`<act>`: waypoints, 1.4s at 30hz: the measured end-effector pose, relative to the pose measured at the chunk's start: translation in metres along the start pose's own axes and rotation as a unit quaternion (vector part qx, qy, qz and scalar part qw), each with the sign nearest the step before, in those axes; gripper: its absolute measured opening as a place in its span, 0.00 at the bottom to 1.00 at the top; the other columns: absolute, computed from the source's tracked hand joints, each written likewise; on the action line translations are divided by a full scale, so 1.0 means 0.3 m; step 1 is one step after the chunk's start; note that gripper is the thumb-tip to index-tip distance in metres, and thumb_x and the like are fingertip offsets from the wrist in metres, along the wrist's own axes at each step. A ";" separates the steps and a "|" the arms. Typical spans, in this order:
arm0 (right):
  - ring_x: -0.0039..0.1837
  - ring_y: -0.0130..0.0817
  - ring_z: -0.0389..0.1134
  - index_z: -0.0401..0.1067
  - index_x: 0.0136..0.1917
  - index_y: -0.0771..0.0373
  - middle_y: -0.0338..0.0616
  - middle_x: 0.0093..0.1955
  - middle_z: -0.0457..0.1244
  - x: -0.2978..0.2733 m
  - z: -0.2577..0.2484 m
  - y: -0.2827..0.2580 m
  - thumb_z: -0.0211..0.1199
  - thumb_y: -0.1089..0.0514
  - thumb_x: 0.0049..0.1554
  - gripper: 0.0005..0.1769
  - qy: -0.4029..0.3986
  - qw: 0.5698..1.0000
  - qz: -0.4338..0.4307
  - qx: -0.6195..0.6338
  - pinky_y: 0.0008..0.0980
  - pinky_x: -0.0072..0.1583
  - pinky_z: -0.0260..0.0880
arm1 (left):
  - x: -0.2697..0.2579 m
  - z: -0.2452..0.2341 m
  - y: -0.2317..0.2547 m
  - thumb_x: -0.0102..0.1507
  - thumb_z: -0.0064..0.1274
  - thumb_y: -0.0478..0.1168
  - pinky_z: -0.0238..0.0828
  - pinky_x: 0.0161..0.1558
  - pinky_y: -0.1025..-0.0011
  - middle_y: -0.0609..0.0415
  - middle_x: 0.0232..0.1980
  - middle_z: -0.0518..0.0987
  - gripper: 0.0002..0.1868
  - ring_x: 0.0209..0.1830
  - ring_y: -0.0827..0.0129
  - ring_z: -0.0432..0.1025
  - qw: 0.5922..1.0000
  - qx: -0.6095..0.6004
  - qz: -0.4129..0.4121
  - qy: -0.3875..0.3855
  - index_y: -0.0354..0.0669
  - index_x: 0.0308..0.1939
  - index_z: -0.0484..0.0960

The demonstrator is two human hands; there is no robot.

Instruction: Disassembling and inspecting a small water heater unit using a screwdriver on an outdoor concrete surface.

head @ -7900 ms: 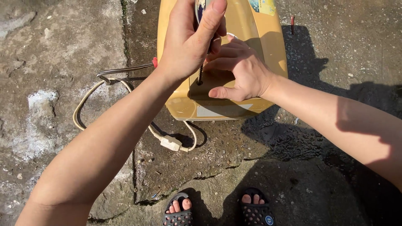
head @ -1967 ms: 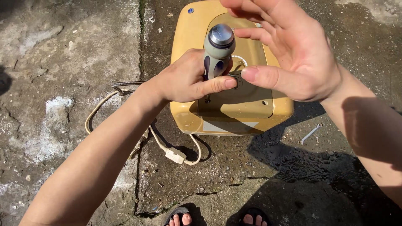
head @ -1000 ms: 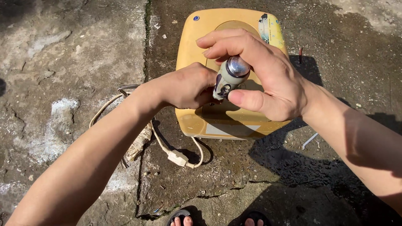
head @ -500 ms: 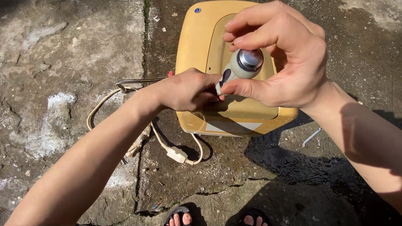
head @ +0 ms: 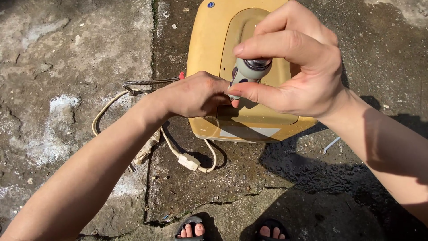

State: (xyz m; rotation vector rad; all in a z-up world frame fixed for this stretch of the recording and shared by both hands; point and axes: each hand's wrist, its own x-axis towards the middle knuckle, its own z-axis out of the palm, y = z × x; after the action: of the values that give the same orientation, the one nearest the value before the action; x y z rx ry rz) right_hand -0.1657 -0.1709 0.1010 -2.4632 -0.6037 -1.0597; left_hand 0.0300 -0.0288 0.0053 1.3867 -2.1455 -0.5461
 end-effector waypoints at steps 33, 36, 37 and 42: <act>0.61 0.37 0.64 0.52 0.74 0.67 0.45 0.59 0.57 -0.047 0.008 0.123 0.67 0.69 0.52 0.41 -0.109 0.820 0.288 0.481 0.39 0.64 0.75 | 0.021 -0.269 0.300 0.77 0.43 0.45 0.73 0.63 0.63 0.50 0.68 0.74 0.21 0.63 0.59 0.77 0.982 0.037 0.113 0.145 0.43 0.70 0.61; 0.68 0.37 0.69 0.65 0.65 0.66 0.48 0.65 0.65 -0.038 0.074 0.139 0.64 0.70 0.59 0.22 -0.108 0.881 0.287 0.361 0.36 0.69 0.75 | 0.036 -0.268 0.277 0.70 0.40 0.38 0.55 0.66 0.59 0.53 0.68 0.75 0.22 0.55 0.59 0.68 0.972 0.094 0.127 0.175 0.40 0.69 0.68; 0.68 0.37 0.69 0.65 0.65 0.66 0.48 0.65 0.65 -0.041 0.083 0.151 0.64 0.70 0.59 0.22 -0.107 0.882 0.287 0.359 0.36 0.69 0.75 | 0.044 -0.270 0.275 0.70 0.40 0.38 0.55 0.66 0.59 0.53 0.68 0.75 0.22 0.55 0.59 0.68 0.972 0.095 0.130 0.174 0.40 0.69 0.68; 0.51 0.37 0.74 0.66 0.51 0.64 0.44 0.47 0.66 0.033 0.115 0.104 0.76 0.73 0.41 0.27 -0.035 0.873 0.366 0.322 0.32 0.49 0.82 | 0.109 -0.219 0.211 0.79 0.46 0.51 0.71 0.53 0.65 0.51 0.47 0.80 0.24 0.48 0.60 0.76 0.943 0.151 0.124 0.271 0.42 0.74 0.68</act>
State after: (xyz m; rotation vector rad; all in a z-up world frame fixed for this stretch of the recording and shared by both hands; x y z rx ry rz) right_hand -0.1230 -0.1769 0.0808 -1.8575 0.0107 -0.3691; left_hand 0.0153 -0.0372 0.1007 1.2066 -1.9409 0.2535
